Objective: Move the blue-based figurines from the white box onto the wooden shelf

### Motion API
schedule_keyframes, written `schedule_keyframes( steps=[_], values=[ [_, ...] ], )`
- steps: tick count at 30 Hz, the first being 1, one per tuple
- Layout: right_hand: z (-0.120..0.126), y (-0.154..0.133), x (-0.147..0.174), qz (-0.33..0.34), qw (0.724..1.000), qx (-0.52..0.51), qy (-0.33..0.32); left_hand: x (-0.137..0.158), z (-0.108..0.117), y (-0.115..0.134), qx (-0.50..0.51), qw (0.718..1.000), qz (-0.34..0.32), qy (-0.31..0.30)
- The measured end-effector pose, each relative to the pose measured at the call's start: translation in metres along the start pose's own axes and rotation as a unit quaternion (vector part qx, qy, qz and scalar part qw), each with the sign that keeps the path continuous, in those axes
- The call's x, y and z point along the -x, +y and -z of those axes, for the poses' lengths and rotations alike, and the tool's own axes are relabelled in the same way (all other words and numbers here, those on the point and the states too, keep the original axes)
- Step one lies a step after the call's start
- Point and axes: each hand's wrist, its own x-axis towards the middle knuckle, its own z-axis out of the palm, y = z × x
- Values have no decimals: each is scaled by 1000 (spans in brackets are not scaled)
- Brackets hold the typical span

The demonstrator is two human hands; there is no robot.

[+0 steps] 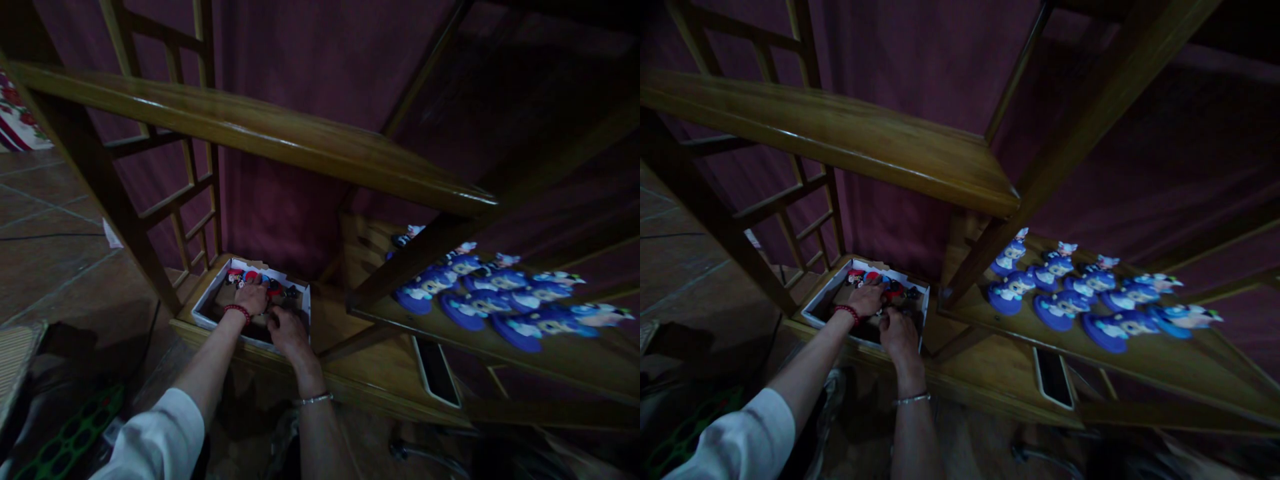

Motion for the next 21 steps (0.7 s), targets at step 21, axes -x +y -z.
schedule_keyframes(
  steps=[21],
  values=[
    [0,7,-2,-9,998,-58,30,14,13,-3,6,997,-71,10]
  ],
)
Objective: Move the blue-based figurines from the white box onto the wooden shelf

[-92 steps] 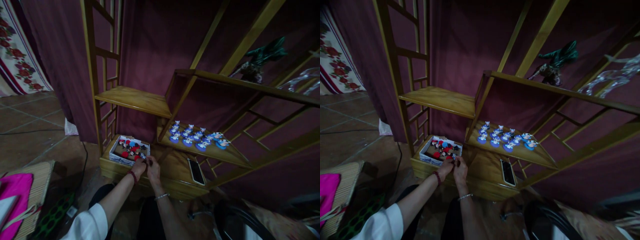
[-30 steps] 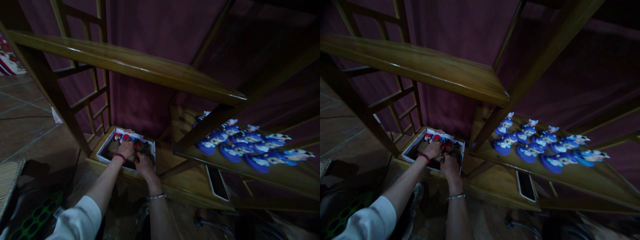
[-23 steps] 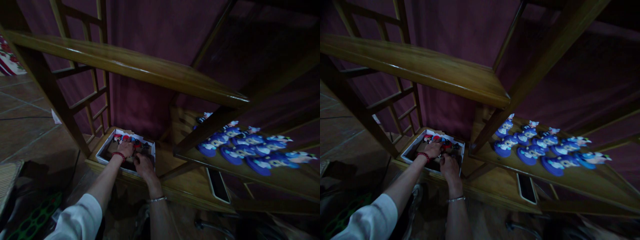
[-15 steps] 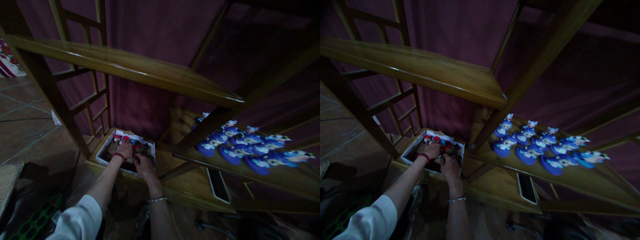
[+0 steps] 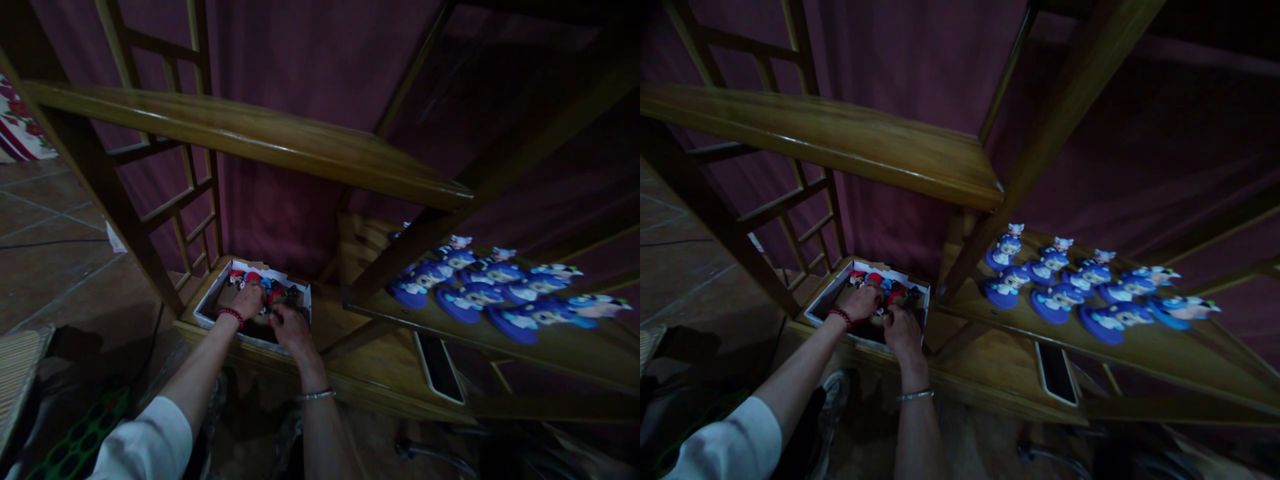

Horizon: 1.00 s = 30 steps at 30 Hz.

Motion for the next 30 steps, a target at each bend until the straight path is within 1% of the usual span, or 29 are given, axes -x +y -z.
schedule_keyframes(
  steps=[5,12,15,19,25,30],
  values=[
    [-3,0,-2,-1,1000,-8,6,5,3,-3,-15,1000,-1,-2],
    [-2,-2,-3,-1,1000,4,5,13,5,-2,-35,999,-20,-2],
    [-1,-5,-4,-6,1000,5,7,18,5,0,-22,999,-27,7],
    [0,-8,-4,-18,1000,0,8,23,4,3,-11,1000,-15,-3],
    [1,-8,-3,-16,1000,-23,3,30,5,6,5,999,-41,-9],
    [1,-9,-3,-8,999,-45,-14,32,3,10,38,997,-61,-13]
  ],
)
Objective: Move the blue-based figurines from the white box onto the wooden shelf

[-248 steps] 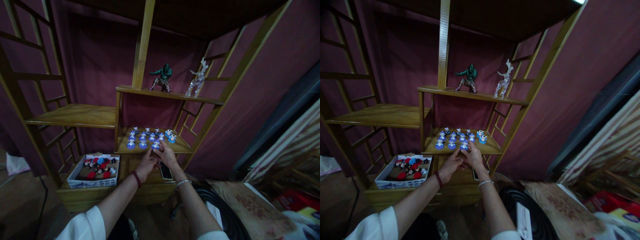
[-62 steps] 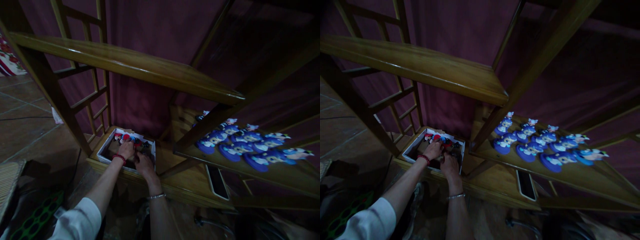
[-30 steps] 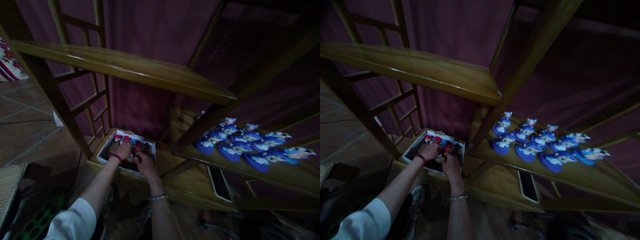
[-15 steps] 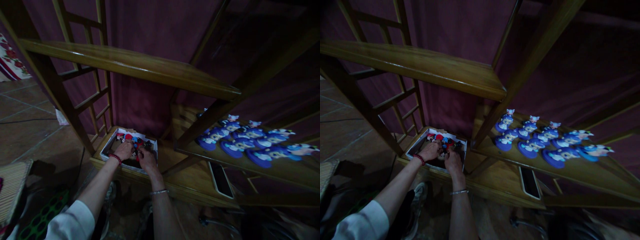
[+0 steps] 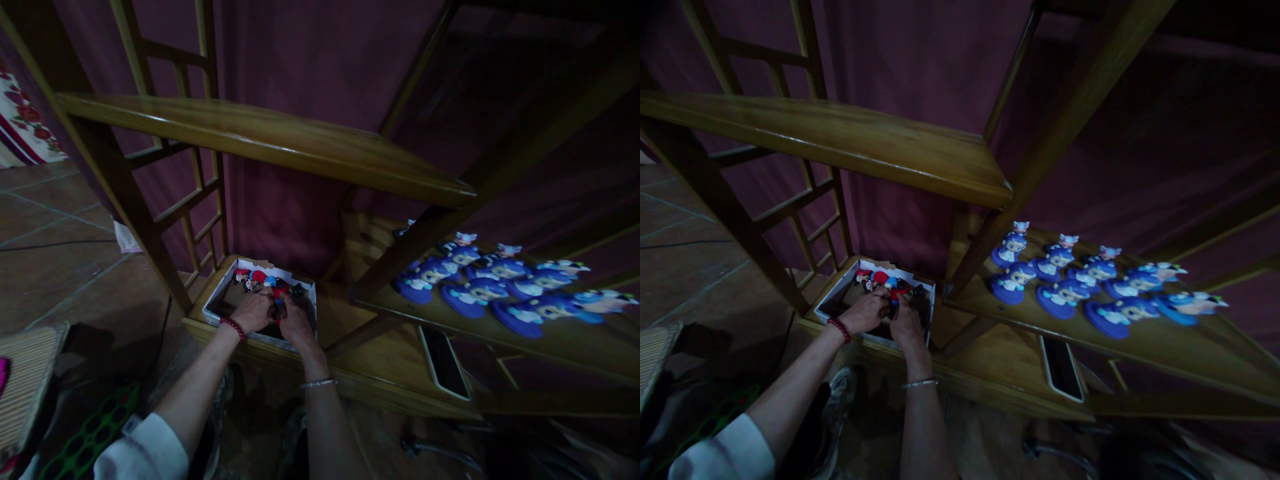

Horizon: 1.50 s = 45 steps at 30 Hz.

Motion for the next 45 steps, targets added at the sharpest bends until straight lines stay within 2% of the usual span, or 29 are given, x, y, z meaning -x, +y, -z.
schedule_keyframes(
  steps=[6,9,12,15,20,26,34,39,45],
  values=[
    [4,-3,-1,-6,1000,9,24,-2,0,3,31,996,-80,26],
    [8,-2,-1,-22,999,7,32,-1,4,-3,35,994,-90,51],
    [11,-1,1,-41,999,1,35,1,8,-16,3,999,-8,47],
    [12,1,2,-45,998,1,34,3,10,-31,-47,996,74,-11],
    [10,3,1,-39,999,3,32,5,11,-48,-79,991,108,-27],
    [10,1,1,-38,999,9,29,3,10,-56,-84,987,130,-43],
    [8,1,1,-30,999,20,38,-1,10,-59,-81,980,181,2],
    [5,3,1,-24,999,26,40,-7,7,-57,-63,986,145,43],
    [3,5,0,-15,998,36,40,-20,0,-53,-96,993,55,-29]
  ],
)
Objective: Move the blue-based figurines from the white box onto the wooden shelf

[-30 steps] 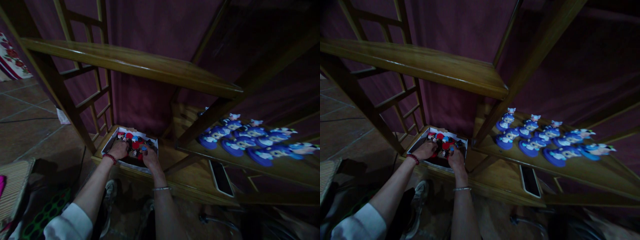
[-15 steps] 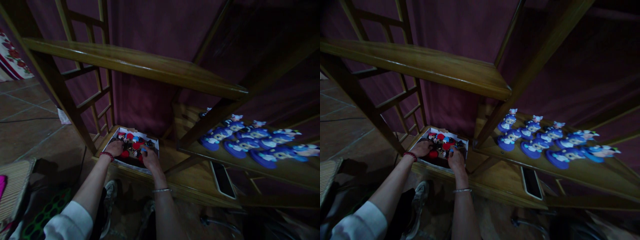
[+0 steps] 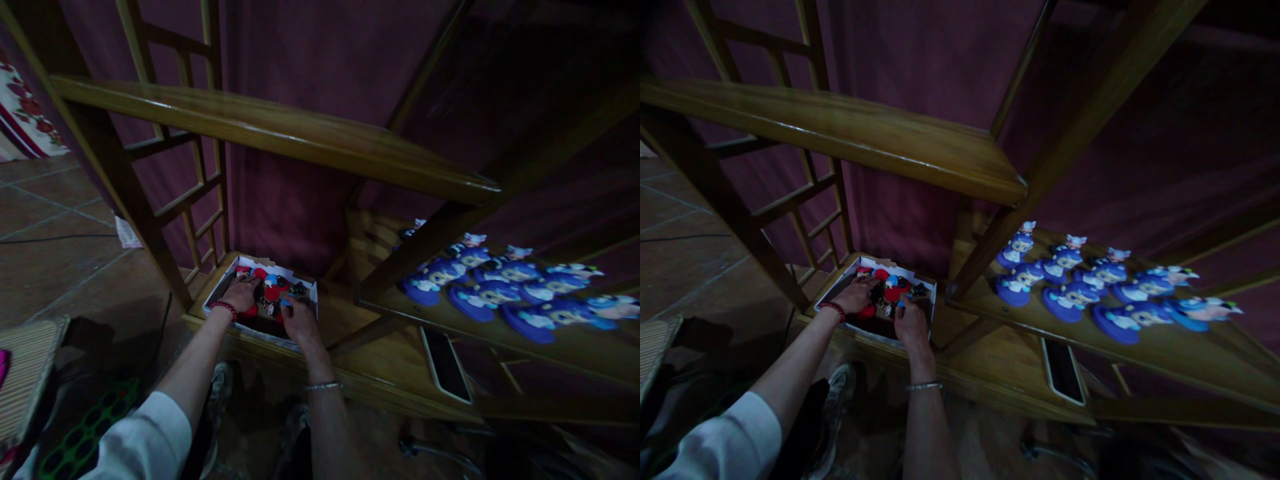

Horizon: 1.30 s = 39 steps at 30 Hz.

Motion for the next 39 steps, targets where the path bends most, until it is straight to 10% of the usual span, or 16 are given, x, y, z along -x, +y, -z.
schedule_keyframes(
  steps=[19,39],
  values=[
    [-1,-3,0,6,1000,-7,-3,14,6,0,24,991,131,8],
    [-6,-10,-2,-29,996,-86,25,17,15,39,177,983,22,43]
  ],
)
